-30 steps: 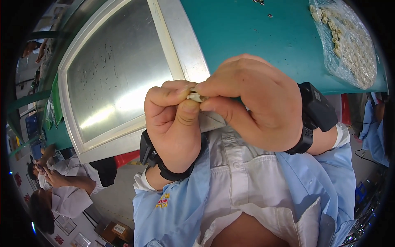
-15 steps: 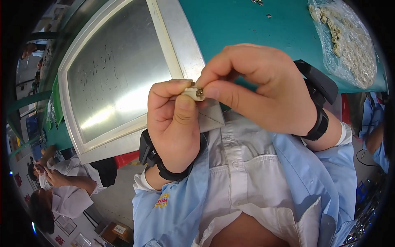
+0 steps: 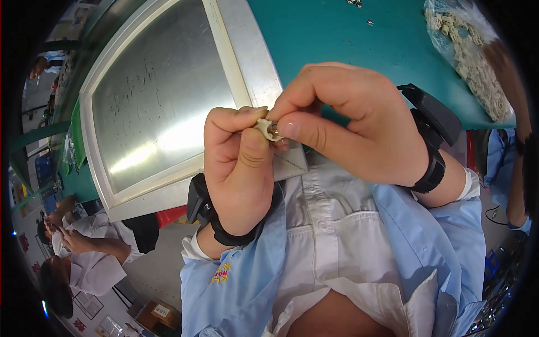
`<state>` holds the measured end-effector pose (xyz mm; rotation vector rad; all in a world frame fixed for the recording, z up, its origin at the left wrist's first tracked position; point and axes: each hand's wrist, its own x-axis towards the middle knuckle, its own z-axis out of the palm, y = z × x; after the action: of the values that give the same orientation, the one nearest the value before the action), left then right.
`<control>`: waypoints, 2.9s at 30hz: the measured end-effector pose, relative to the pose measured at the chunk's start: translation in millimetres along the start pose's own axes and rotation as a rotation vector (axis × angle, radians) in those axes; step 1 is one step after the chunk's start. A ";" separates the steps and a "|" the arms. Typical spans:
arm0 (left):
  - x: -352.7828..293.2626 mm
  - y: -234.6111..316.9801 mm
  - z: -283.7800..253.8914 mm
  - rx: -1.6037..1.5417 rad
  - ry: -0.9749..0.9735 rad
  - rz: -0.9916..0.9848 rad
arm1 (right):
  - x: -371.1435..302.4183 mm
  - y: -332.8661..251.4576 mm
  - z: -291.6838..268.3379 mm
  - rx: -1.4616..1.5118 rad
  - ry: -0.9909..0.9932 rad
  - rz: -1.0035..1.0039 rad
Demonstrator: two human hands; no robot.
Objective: The person picks up a plastic housing and a metal contact by hand, inserts the contact into the housing, and places the assembled component onto a metal frame.
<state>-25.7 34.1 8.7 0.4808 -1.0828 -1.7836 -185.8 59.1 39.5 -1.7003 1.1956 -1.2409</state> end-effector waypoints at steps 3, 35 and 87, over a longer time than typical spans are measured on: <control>0.4 -0.9 -4.7 -0.008 -0.068 -0.027 | 1.8 4.3 0.0 -0.056 0.013 -0.089; -1.1 -0.8 3.3 0.320 -0.074 0.027 | -13.5 0.1 -13.7 -0.273 0.069 -0.151; 2.3 -5.4 -1.7 0.654 -0.390 0.702 | -47.5 1.5 26.3 -0.246 0.400 -0.406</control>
<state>-28.4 32.1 3.6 0.0859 -1.8471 -0.8929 -166.4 104.1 16.0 -2.0060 1.3137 -1.8077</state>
